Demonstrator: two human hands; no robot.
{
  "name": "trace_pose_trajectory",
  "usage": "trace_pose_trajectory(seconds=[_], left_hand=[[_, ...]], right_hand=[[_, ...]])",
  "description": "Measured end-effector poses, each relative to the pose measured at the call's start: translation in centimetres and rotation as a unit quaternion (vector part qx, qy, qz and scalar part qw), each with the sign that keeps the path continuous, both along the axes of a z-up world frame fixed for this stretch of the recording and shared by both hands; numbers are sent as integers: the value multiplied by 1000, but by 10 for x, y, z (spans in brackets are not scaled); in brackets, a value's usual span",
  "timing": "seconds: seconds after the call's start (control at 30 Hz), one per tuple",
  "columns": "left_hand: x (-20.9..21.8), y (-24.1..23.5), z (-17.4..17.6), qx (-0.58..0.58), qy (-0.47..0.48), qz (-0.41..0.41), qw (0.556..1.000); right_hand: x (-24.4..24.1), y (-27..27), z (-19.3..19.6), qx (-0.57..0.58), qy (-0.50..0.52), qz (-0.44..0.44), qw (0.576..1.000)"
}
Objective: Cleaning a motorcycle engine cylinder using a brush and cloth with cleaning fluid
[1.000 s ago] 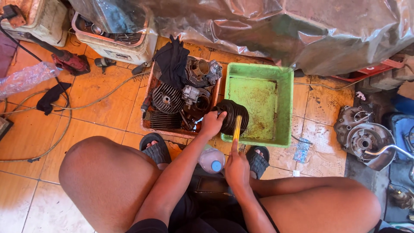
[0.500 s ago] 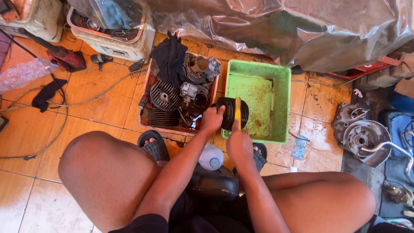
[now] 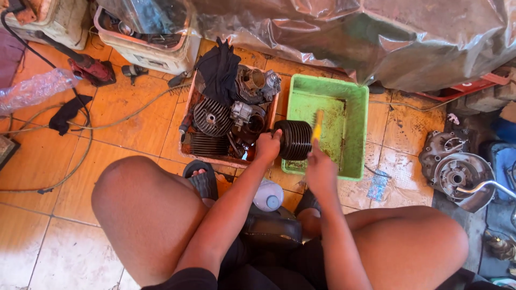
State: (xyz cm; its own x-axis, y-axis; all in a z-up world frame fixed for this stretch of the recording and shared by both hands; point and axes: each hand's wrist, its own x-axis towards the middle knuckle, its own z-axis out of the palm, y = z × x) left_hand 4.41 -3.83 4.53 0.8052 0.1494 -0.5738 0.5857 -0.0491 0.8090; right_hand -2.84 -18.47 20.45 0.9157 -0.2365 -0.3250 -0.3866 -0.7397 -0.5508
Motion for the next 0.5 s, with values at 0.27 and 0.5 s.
trace_pose_trajectory(seconds=[0.27,0.5], left_hand=[[-6,-6,-6,-10,-27,15,999],[-13,0,38,-20,-25,-3,999]], right_hand=[[-75,5,28,-22,70,14,997],[-38,34,27,-76,50,117,989]])
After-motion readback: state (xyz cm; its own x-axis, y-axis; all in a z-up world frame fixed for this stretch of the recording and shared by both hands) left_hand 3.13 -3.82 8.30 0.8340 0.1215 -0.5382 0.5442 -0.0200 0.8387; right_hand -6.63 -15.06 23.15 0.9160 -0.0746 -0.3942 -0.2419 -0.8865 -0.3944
